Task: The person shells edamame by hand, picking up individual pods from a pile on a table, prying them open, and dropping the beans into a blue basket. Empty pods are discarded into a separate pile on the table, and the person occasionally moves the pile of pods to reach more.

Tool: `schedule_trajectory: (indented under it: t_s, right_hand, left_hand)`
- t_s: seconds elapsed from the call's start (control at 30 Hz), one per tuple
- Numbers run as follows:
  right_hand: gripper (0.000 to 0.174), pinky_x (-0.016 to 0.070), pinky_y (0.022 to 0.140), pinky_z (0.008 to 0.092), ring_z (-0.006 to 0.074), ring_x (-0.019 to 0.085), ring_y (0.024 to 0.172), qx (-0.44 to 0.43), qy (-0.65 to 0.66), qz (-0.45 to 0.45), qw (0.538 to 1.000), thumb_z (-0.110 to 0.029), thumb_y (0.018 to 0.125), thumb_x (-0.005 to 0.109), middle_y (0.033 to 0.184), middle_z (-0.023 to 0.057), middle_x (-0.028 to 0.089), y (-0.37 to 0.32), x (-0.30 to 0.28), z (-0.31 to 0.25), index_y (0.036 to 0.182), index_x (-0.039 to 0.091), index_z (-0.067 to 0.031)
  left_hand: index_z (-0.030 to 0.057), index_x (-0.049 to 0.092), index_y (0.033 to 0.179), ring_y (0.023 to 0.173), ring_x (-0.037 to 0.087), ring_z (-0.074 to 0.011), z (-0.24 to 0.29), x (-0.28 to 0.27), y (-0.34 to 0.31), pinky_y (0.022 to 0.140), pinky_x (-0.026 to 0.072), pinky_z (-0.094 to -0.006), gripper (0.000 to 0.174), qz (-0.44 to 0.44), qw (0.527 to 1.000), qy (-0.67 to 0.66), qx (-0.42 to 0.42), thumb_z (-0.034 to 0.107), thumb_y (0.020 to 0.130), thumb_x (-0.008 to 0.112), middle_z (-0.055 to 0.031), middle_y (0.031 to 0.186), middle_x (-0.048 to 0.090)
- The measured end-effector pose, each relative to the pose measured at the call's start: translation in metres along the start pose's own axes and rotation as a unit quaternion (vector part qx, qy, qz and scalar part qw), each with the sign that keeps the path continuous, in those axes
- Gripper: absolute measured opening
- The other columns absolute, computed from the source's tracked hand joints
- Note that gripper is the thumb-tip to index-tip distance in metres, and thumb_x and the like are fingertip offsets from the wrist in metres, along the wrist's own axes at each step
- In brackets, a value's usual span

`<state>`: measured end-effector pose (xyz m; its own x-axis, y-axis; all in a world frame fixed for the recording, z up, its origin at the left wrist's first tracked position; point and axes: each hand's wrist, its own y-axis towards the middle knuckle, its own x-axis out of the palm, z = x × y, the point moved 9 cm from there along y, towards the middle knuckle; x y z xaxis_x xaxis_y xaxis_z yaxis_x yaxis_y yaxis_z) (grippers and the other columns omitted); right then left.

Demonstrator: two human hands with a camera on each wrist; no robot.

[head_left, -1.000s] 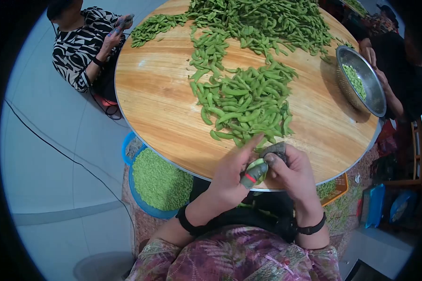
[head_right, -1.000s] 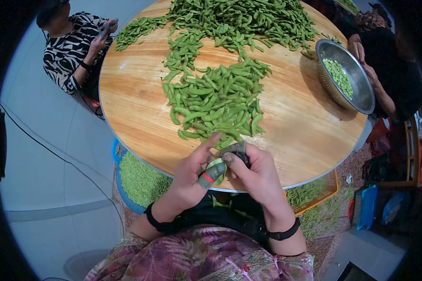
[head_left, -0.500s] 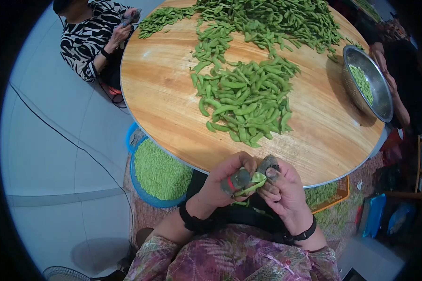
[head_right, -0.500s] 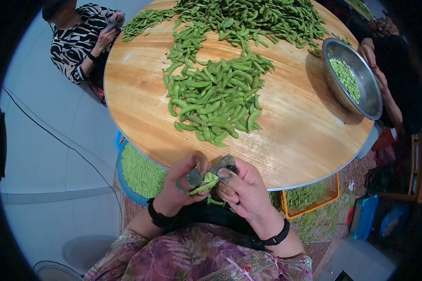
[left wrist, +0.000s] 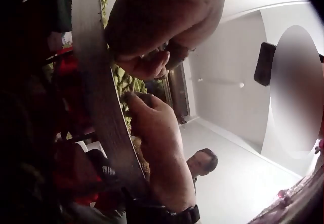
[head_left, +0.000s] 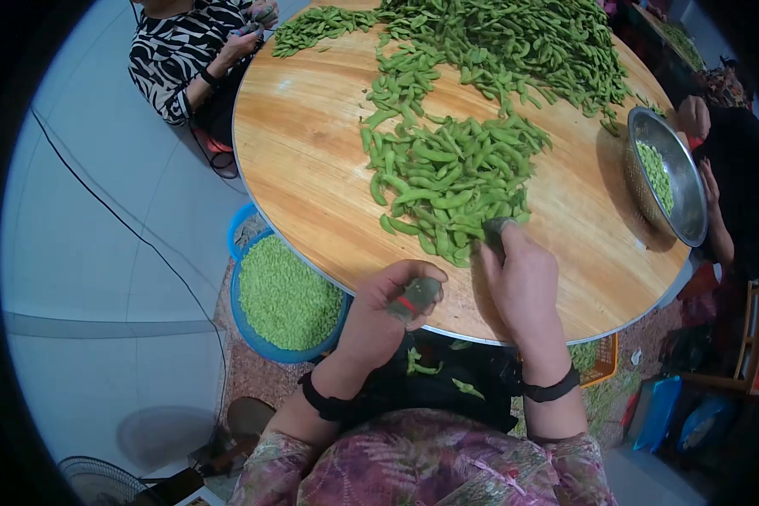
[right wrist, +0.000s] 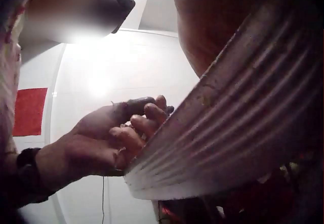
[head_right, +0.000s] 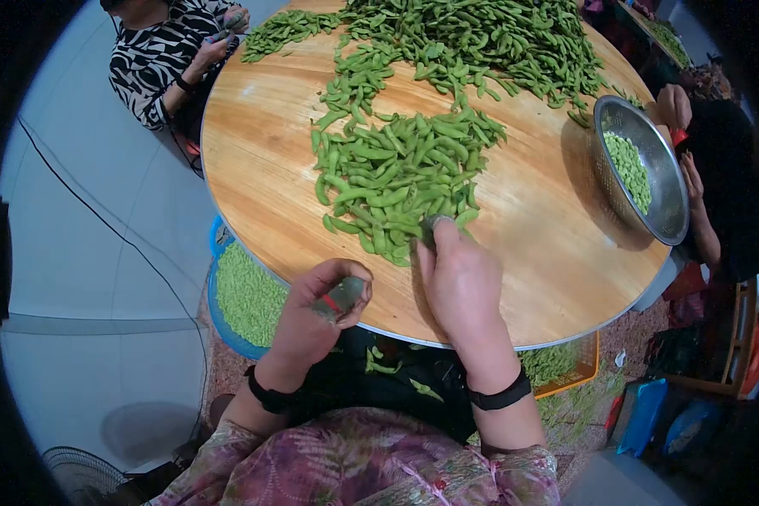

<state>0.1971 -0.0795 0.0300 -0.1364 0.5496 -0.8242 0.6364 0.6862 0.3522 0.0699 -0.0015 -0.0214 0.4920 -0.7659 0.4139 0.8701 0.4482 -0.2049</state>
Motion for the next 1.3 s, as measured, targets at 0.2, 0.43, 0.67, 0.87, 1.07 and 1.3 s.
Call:
schedule_trajectory:
  t_s: [0.2, 0.43, 0.67, 0.87, 1.07, 1.3]
  right_hand:
    - [0.018, 0.0352, 0.042, 0.0219, 0.0062, 0.045, 0.046, 0.196, 0.462, -0.130, 0.855, -0.016, 0.086, 0.054, 0.057, -0.0014, 0.050, -0.017, 0.018, 0.025, 0.094, 0.055, 0.0007]
    - [0.015, 0.0256, 0.038, 0.0168, 0.0030, 0.034, 0.042, 0.316, 0.768, -0.264, 0.490, -0.015, 0.091, 0.043, 0.055, -0.0016, 0.043, -0.051, 0.049, -0.018, 0.091, 0.050, -0.0017]
    - [0.021, 0.0268, 0.046, 0.0179, 0.0039, 0.035, 0.051, 0.225, 0.640, -0.236, 0.696, -0.018, 0.095, 0.037, 0.059, -0.0037, 0.042, -0.052, 0.030, -0.033, 0.088, 0.050, -0.0026]
    - [0.020, 0.0281, 0.045, 0.0187, 0.0040, 0.036, 0.049, 0.212, 0.532, -0.232, 0.786, -0.016, 0.094, 0.040, 0.060, -0.0027, 0.044, -0.051, 0.032, -0.035, 0.084, 0.050, -0.0021]
    - [0.018, 0.0296, 0.045, 0.0181, 0.0028, 0.036, 0.050, 0.304, 0.679, -0.262, 0.614, -0.012, 0.093, 0.041, 0.060, -0.0035, 0.045, -0.065, 0.038, -0.044, 0.083, 0.051, -0.0007]
    - [0.011, 0.0322, 0.047, 0.0187, 0.0044, 0.042, 0.052, 0.251, 0.556, -0.163, 0.775, -0.006, 0.089, 0.045, 0.062, -0.0004, 0.050, -0.056, 0.027, -0.019, 0.084, 0.054, 0.0009]
  left_hand:
    - [-0.0010, 0.051, 0.111, 0.073, 0.047, -0.0069, 0.005, 0.019, 0.015, 0.056, 0.0320, -0.0156, 0.031, -0.052, 0.998, -0.021, 0.015, 0.000, 0.081, 0.048, -0.0027, 0.084, 0.051]
    - [0.0000, 0.052, 0.109, 0.088, 0.052, -0.0092, -0.006, 0.031, 0.030, 0.069, 0.0398, -0.0204, 0.031, -0.175, 0.965, -0.182, -0.066, 0.013, 0.081, 0.058, -0.0048, 0.098, 0.056]
    - [0.0013, 0.058, 0.102, 0.083, 0.057, -0.0100, 0.012, 0.010, 0.028, 0.076, 0.0447, -0.0242, 0.022, -0.105, 0.981, -0.147, 0.072, 0.002, 0.081, 0.057, -0.0024, 0.092, 0.060]
    - [0.0007, 0.059, 0.095, 0.079, 0.056, -0.0071, 0.010, -0.008, 0.024, 0.071, 0.0455, -0.0219, 0.015, 0.009, 0.998, 0.026, 0.065, 0.001, 0.081, 0.057, -0.0022, 0.090, 0.060]
    - [0.0001, 0.056, 0.088, 0.074, 0.054, -0.0093, 0.004, 0.008, 0.019, 0.065, 0.0434, -0.0227, 0.006, -0.113, 0.989, -0.095, 0.001, 0.002, 0.082, 0.055, -0.0023, 0.082, 0.057]
    - [0.0029, 0.049, 0.096, 0.071, 0.049, -0.0051, 0.001, 0.004, 0.021, 0.059, 0.0390, -0.0189, 0.016, -0.039, 0.997, -0.071, 0.007, 0.005, 0.082, 0.057, 0.0006, 0.079, 0.052]
